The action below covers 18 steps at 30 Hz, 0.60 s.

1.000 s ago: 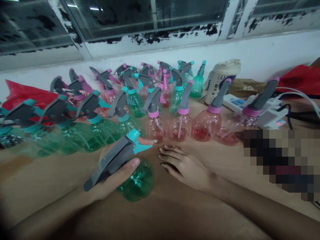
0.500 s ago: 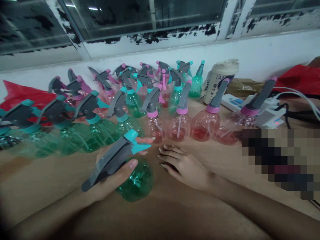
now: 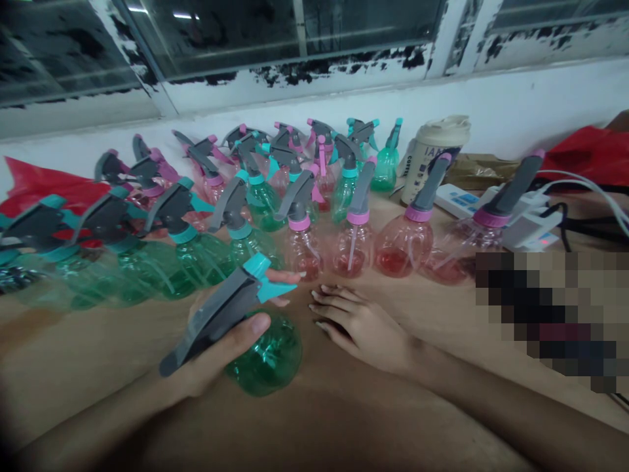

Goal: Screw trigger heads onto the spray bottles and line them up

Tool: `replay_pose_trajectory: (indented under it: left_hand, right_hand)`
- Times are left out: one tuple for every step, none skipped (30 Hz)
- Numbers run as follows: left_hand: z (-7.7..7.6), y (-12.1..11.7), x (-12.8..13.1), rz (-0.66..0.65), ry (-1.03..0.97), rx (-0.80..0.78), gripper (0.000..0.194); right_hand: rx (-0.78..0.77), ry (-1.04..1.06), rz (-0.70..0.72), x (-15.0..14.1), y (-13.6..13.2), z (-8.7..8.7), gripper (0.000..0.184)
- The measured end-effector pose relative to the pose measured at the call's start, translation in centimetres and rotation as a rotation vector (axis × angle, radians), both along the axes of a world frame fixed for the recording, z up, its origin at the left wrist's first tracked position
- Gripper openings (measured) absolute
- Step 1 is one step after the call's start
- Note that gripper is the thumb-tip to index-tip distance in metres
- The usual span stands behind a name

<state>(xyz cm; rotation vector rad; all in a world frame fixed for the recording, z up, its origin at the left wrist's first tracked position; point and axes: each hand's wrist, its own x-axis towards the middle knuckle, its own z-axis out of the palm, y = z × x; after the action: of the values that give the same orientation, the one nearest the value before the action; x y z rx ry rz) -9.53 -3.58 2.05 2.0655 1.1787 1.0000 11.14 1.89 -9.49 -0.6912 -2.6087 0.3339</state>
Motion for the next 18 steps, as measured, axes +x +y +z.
replay_pose_trajectory:
  left_hand:
    - [0.01, 0.02, -0.02, 0.001, 0.005, -0.003, 0.025]
    - [0.01, 0.05, -0.05, 0.004, 0.016, -0.006, 0.024]
    - [0.01, 0.08, -0.08, 0.010, 0.032, -0.010, 0.023]
    - [0.01, 0.11, -0.10, 0.016, 0.048, -0.017, 0.022]
    - [0.02, 0.13, -0.13, 0.020, 0.061, -0.024, 0.020]
    - [0.04, 0.13, -0.15, 0.021, 0.070, -0.032, 0.019]
    - [0.07, 0.12, -0.17, 0.020, 0.079, -0.037, 0.019]
    - [0.11, 0.10, -0.19, 0.018, 0.085, -0.038, 0.018]
    - [0.14, 0.07, -0.20, 0.014, 0.090, -0.033, 0.017]
    - [0.17, 0.04, -0.22, 0.010, 0.094, -0.027, 0.016]
    - [0.18, 0.00, -0.23, 0.006, 0.097, -0.017, 0.014]
    - [0.18, -0.02, -0.24, 0.004, 0.098, -0.004, 0.012]
    - [0.16, -0.04, -0.23, 0.003, 0.099, 0.010, 0.009]
    - [0.14, -0.05, -0.22, 0.005, 0.100, 0.022, 0.008]
    - [0.13, -0.06, -0.21, 0.008, 0.100, 0.030, 0.008]
    - [0.12, -0.06, -0.18, 0.015, 0.097, 0.034, 0.009]
    - [0.14, -0.06, -0.15, 0.024, 0.089, 0.036, 0.010]
    - [0.17, -0.07, -0.11, 0.034, 0.084, 0.036, 0.013]
  right_hand:
    - [0.000, 0.004, 0.002, 0.00, 0.01, -0.01, 0.035]
    - [0.001, 0.008, 0.003, 0.00, 0.01, -0.01, 0.035]
    - [0.002, 0.010, 0.003, 0.00, 0.01, -0.01, 0.034]
    - [0.001, 0.011, 0.003, 0.00, 0.01, -0.01, 0.034]
    - [0.000, 0.009, 0.002, -0.01, 0.00, -0.01, 0.035]
    - [0.001, 0.008, 0.001, -0.01, -0.01, -0.02, 0.035]
    - [0.003, 0.009, 0.000, -0.01, -0.02, -0.03, 0.035]
    - [0.004, 0.009, -0.001, -0.02, -0.03, -0.04, 0.035]
    - [0.005, 0.008, -0.002, -0.02, -0.03, -0.07, 0.034]
    - [0.008, 0.007, -0.003, -0.02, -0.03, -0.11, 0.033]
    - [0.012, 0.005, -0.004, -0.02, -0.03, -0.15, 0.033]
    - [0.016, 0.001, -0.007, -0.02, -0.03, -0.20, 0.033]
    - [0.020, -0.005, -0.010, -0.01, -0.02, -0.24, 0.032]
    - [0.025, -0.007, -0.011, -0.01, -0.01, -0.27, 0.032]
    - [0.029, -0.007, -0.011, -0.01, 0.00, -0.29, 0.032]
    - [0.032, -0.006, -0.009, -0.01, 0.00, -0.29, 0.031]
    - [0.033, -0.001, -0.007, -0.01, 0.00, -0.28, 0.031]
    - [0.032, 0.008, -0.006, -0.02, 0.00, -0.26, 0.031]
